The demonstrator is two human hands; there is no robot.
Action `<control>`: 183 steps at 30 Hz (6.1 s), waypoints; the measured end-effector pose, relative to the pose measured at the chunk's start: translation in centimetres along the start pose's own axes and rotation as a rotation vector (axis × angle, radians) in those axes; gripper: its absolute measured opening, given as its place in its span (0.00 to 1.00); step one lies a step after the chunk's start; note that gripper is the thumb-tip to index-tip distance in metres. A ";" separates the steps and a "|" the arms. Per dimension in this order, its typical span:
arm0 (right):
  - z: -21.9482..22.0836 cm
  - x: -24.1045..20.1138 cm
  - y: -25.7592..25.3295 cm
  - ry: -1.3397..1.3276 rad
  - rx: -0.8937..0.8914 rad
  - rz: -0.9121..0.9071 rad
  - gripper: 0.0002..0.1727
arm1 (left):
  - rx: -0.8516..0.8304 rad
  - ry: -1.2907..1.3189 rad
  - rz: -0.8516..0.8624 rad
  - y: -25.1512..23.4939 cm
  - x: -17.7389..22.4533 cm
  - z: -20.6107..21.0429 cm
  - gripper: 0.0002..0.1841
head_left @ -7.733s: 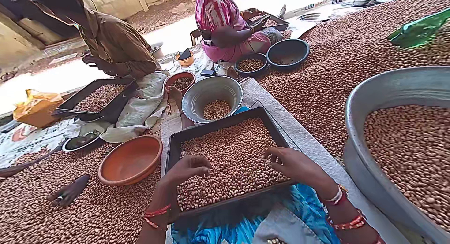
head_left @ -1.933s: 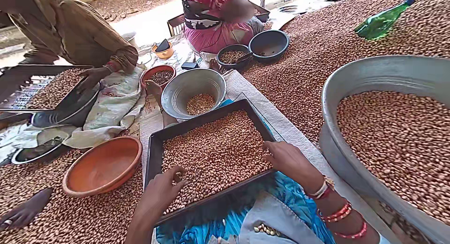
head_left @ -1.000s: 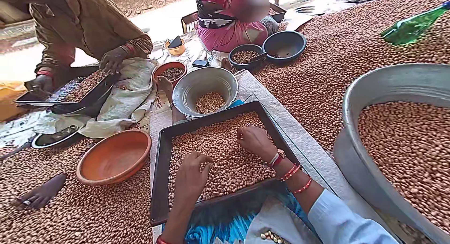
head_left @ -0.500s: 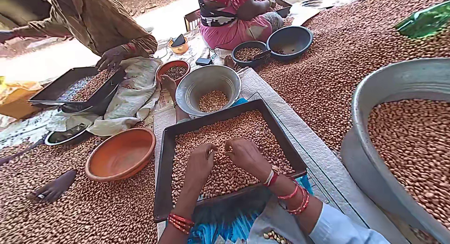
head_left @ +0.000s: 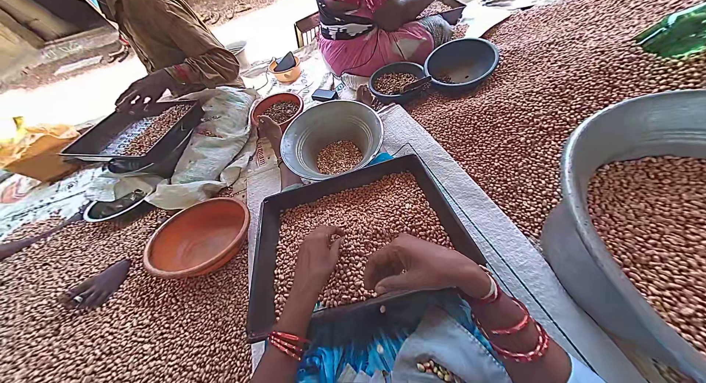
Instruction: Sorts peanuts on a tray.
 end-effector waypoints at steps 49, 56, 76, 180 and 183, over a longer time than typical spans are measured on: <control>3.9 2.6 -5.0 0.631 0.525 0.354 0.10 | 0.141 -0.007 -0.073 4.5 -3.4 -2.8 0.09; 2.5 2.9 -4.4 0.464 0.475 0.411 0.14 | 0.009 -0.068 -0.059 5.0 -2.9 0.0 0.10; 3.8 3.2 -3.3 0.499 0.501 0.358 0.13 | -0.302 0.677 0.211 5.7 -2.7 -4.4 0.13; -2.6 4.5 -3.0 0.598 0.520 0.813 0.17 | 0.041 0.295 -0.129 2.8 -2.6 -3.2 0.10; -2.5 4.2 -2.6 0.561 0.540 0.715 0.19 | 0.037 0.250 -0.134 3.2 -2.8 -3.3 0.11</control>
Point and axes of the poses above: each hand's wrist, its own y-axis away from the middle knuckle, its own z-axis out of the palm, x = y × z, the point moved 2 cm from there along -y, towards the middle knuckle, and after that the axes turned 13 degrees about z, right-handed, at the moved point
